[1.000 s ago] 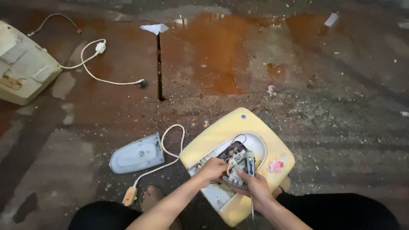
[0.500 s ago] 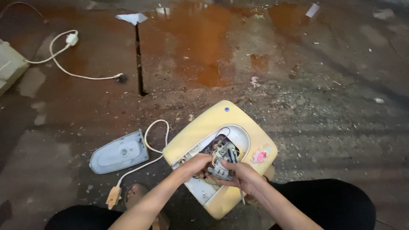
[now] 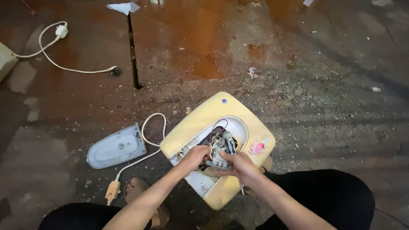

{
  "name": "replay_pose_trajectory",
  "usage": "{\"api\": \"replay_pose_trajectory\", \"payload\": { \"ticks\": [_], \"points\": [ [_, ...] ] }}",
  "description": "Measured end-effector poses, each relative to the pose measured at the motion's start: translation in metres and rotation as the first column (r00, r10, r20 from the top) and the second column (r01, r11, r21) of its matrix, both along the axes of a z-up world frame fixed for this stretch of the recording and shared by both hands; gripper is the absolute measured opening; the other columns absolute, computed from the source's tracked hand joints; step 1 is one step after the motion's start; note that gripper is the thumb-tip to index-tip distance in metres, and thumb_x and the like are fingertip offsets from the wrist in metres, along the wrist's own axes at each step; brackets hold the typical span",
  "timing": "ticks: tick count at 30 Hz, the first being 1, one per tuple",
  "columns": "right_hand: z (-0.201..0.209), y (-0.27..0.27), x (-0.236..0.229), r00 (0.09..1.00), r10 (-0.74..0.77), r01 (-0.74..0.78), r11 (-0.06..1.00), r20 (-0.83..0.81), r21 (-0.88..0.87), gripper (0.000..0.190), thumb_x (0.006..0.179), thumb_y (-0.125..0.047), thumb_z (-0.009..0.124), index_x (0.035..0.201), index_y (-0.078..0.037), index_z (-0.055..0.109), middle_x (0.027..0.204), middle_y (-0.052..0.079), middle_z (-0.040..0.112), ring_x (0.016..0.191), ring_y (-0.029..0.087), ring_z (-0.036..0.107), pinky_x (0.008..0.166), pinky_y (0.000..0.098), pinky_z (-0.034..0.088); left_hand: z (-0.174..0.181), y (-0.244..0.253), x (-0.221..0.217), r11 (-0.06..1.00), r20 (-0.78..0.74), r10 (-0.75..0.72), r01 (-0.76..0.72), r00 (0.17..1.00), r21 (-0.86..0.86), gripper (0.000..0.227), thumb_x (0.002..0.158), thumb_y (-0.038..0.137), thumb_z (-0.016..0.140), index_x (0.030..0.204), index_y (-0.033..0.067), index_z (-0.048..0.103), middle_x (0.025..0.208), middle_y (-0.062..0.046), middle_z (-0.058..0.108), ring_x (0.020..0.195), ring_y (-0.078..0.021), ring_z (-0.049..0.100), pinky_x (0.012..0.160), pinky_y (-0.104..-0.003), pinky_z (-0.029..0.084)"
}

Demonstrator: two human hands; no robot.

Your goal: The person sits on the floor and uses a screwdriver to remove screws from a small yellow appliance. They detach a motor assembly, spray it with a can, and reattach it to the appliance body.

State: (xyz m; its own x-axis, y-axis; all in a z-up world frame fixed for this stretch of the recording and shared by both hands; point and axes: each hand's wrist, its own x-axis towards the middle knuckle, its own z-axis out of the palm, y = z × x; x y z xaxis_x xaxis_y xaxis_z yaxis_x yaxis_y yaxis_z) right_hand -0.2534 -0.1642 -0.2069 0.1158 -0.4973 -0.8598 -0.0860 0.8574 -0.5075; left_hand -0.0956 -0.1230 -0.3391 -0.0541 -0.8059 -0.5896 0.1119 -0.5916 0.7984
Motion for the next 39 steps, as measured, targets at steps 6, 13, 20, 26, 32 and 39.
{"api": "replay_pose_trajectory", "payload": {
  "ticks": [6,13,20,26,32,39],
  "points": [
    [-0.003,0.013,0.006,0.997,-0.073,0.073,0.995,0.001,-0.074,0.056,0.092,-0.009,0.073,0.134,0.018,0.046,0.121,0.038,0.062,0.110,0.052,0.067,0.087,0.0682,0.055,0.013,0.005,-0.003,0.990,-0.065,0.135,-0.133,0.989,0.039,0.023,0.094,0.032,0.063,0.079,0.0156,0.069,0.066,-0.001,0.058,0.060,-0.0118,0.048,0.054,-0.022,0.041],
    [0.004,0.018,0.005,0.993,-0.113,0.111,0.990,-0.018,-0.082,0.061,0.091,-0.009,0.074,0.137,0.018,0.044,0.129,0.040,0.057,0.120,0.056,0.061,0.086,0.0711,0.055,-0.002,0.009,-0.005,0.997,0.016,0.070,-0.070,0.997,0.024,0.029,0.100,0.037,0.063,0.090,0.0144,0.077,0.072,-0.003,0.067,0.065,-0.0135,0.058,0.064,-0.028,0.050],
    [0.009,0.017,0.002,0.998,-0.036,0.031,0.996,-0.057,-0.088,0.058,0.090,-0.008,0.074,0.136,0.017,0.048,0.121,0.033,0.062,0.112,0.045,0.066,0.083,0.0672,0.059,0.000,0.006,-0.003,1.000,-0.014,0.008,-0.008,1.000,0.020,0.030,0.101,0.033,0.058,0.082,0.0131,0.071,0.069,-0.003,0.064,0.065,-0.0149,0.057,0.064,-0.029,0.046],
    [0.023,0.031,0.015,0.984,-0.170,0.163,0.978,-0.052,-0.129,0.057,0.092,-0.007,0.072,0.136,0.018,0.048,0.122,0.035,0.061,0.115,0.045,0.064,0.084,0.0668,0.058,-0.017,0.005,-0.002,1.000,-0.028,0.023,-0.023,0.999,-0.017,0.028,0.099,0.034,0.063,0.087,0.0114,0.074,0.069,-0.005,0.067,0.065,-0.0160,0.061,0.064,-0.030,0.050],
    [0.005,0.014,-0.002,0.998,-0.044,0.038,0.993,-0.052,-0.109,0.062,0.089,-0.009,0.075,0.136,0.018,0.046,0.117,0.031,0.061,0.106,0.041,0.065,0.080,0.0687,0.058,-0.009,0.003,0.002,0.999,-0.052,-0.006,0.004,0.999,-0.044,0.026,0.098,0.029,0.062,0.081,0.0124,0.071,0.067,-0.005,0.065,0.061,-0.0160,0.059,0.059,-0.027,0.046],
    [0.025,0.039,0.010,0.990,-0.120,0.111,0.987,-0.078,-0.119,0.033,0.099,-0.009,0.059,0.126,0.009,0.058,0.110,0.024,0.068,0.095,0.034,0.070,0.088,0.0459,0.062,0.010,0.008,0.008,0.990,-0.091,-0.092,0.082,0.992,-0.117,0.032,0.103,0.025,0.055,0.082,0.0055,0.069,0.070,-0.002,0.061,0.064,-0.0106,0.050,0.060,-0.024,0.037]
  ]
}}
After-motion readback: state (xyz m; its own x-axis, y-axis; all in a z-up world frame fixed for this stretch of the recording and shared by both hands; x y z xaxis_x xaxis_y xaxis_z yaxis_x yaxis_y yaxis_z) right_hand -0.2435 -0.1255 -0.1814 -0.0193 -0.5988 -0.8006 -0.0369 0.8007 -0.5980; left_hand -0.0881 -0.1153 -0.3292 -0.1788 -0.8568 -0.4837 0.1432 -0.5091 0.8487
